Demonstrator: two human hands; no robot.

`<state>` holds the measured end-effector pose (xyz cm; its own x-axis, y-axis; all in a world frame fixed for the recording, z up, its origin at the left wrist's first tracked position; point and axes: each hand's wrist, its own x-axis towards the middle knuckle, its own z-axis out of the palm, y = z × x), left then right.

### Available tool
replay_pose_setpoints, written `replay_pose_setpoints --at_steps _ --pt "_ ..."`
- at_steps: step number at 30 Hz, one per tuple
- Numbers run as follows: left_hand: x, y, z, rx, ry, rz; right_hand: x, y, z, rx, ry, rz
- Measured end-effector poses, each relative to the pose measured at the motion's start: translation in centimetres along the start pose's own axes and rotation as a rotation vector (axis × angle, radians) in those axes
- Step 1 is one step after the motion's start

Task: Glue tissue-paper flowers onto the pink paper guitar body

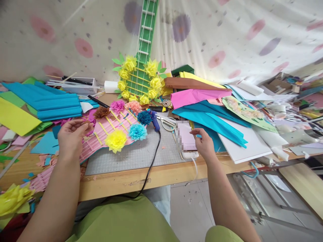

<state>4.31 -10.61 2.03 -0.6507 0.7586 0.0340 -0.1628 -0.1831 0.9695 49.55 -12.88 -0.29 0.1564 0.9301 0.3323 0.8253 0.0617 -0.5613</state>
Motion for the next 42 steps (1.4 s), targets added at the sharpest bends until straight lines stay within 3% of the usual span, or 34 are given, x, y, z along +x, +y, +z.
replay_pose_setpoints --at_steps 3,10,16,19,23,28,32,37,42 --pt "-0.4 0.0 0.3 0.01 -0.026 -0.021 0.8 -0.9 0.7 0.044 -0.001 0.002" --pt "-0.9 -0.1 0.5 0.033 -0.059 -0.038 3.6 -6.3 4.1 0.121 -0.126 -0.123" --pt "-0.7 0.2 -0.2 0.033 -0.034 -0.044 4.4 -5.5 4.0 0.164 -0.04 -0.038" --pt "-0.9 -0.3 0.3 0.045 -0.042 -0.073 3.8 -6.2 4.4 0.262 -0.09 -0.025" --pt "-1.2 -1.1 1.5 0.085 -0.078 -0.035 3.7 -9.2 7.3 0.366 -0.229 -0.004" --pt "-1.6 -1.0 2.2 0.076 -0.163 -0.039 5.6 -11.7 11.6 0.485 -0.22 0.078" --pt "-1.7 -0.7 2.2 0.076 -0.193 -0.055 6.4 -12.3 13.3 0.453 -0.203 0.113" --pt "-1.5 -0.6 2.0 0.068 -0.166 -0.063 5.6 -12.0 12.8 0.419 -0.228 0.131" --pt "-1.2 -0.6 1.7 0.097 -0.156 -0.024 4.1 -8.2 8.3 0.26 -0.178 0.021"
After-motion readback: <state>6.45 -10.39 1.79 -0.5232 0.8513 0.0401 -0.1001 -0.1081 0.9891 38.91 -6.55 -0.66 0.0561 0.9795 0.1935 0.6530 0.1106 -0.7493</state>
